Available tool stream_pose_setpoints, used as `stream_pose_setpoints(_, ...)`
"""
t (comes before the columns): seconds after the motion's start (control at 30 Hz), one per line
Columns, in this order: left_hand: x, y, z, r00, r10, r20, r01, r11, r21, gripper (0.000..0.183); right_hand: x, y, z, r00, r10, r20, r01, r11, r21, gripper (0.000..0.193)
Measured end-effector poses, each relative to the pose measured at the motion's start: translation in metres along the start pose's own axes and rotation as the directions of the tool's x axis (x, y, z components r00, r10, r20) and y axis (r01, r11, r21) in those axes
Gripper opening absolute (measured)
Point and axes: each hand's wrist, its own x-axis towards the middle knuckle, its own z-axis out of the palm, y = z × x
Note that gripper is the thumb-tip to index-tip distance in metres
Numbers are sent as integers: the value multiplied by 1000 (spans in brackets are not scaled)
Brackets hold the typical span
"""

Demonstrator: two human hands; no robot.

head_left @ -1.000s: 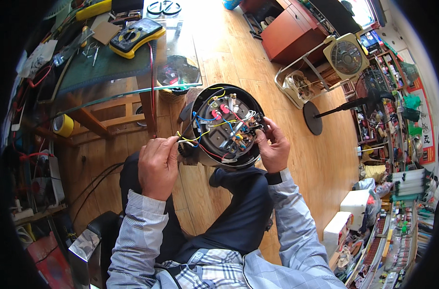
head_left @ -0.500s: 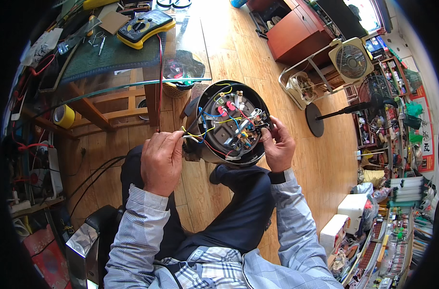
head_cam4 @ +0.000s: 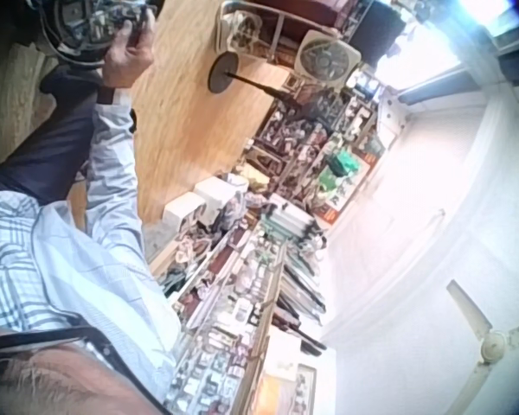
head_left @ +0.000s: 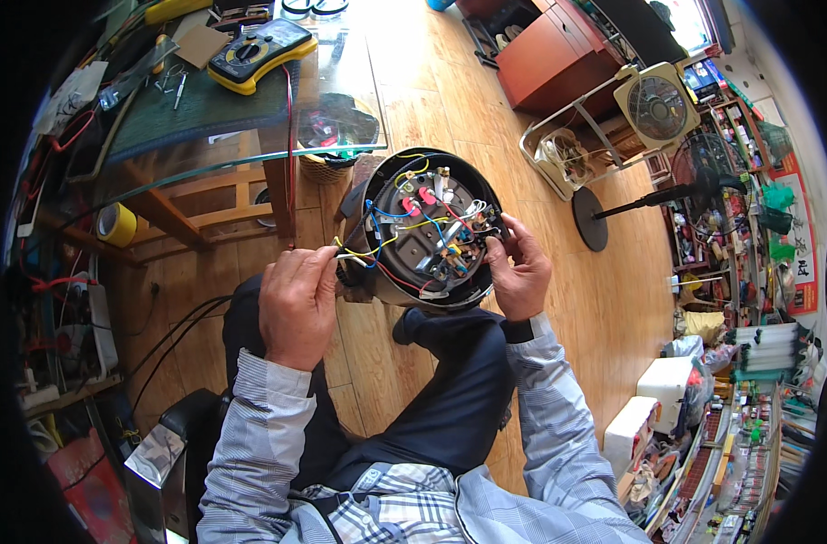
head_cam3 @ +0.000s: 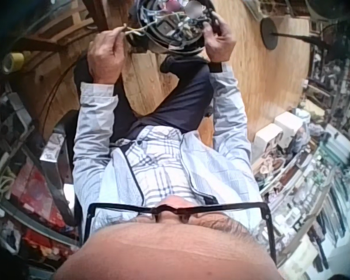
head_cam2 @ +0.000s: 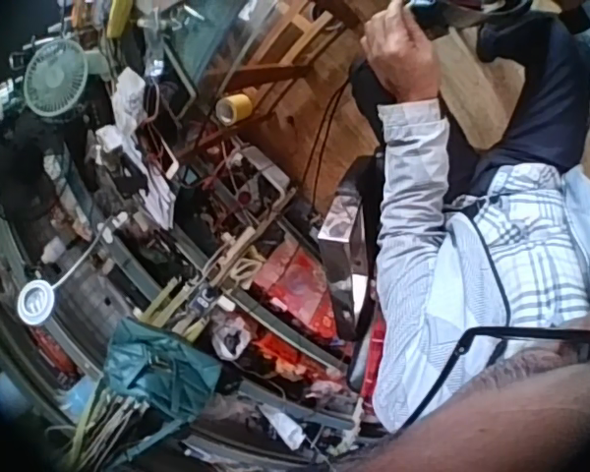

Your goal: The person sits on the floor and handles a small electronic component, then connects wires to a circular device containing a circuit board. They manipulate wires and connectors by hand, occasionally reaching for items on a nearby table.

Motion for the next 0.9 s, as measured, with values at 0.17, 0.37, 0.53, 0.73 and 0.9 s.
stream_pose_setpoints(0.17, 0, 1, 0, 1000, 1, -3, -1, 1000, 1, 17, -1, -3, 1, 1000, -1, -15, 1, 1000, 2, 46)
stream_pose_setpoints(0.37, -1, 0, -3, 999, -17, 42, 16, 1000, 11, 17, -1, -6, 1, 1000, -1, -16, 1, 1000, -14, 46)
stream_pose_setpoints(0.53, -1, 1, 0, 1000, -4, 12, 4, 1000, 4, 17, -2, -9, 3, 999, 10, -31, -10, 1000, 20, 44)
stream_pose_setpoints(0.73, -1, 1, 1, 1000, -5, 9, 4, 1000, 7, 16, -2, -14, 2, 1000, 18, -24, -18, 1000, 17, 46)
stream_pose_setpoints(0.9, 0, 1, 2, 1000, 15, 0, -15, 1000, 1, 16, -2, -17, 2, 999, -4, -32, 4, 1000, -8, 46)
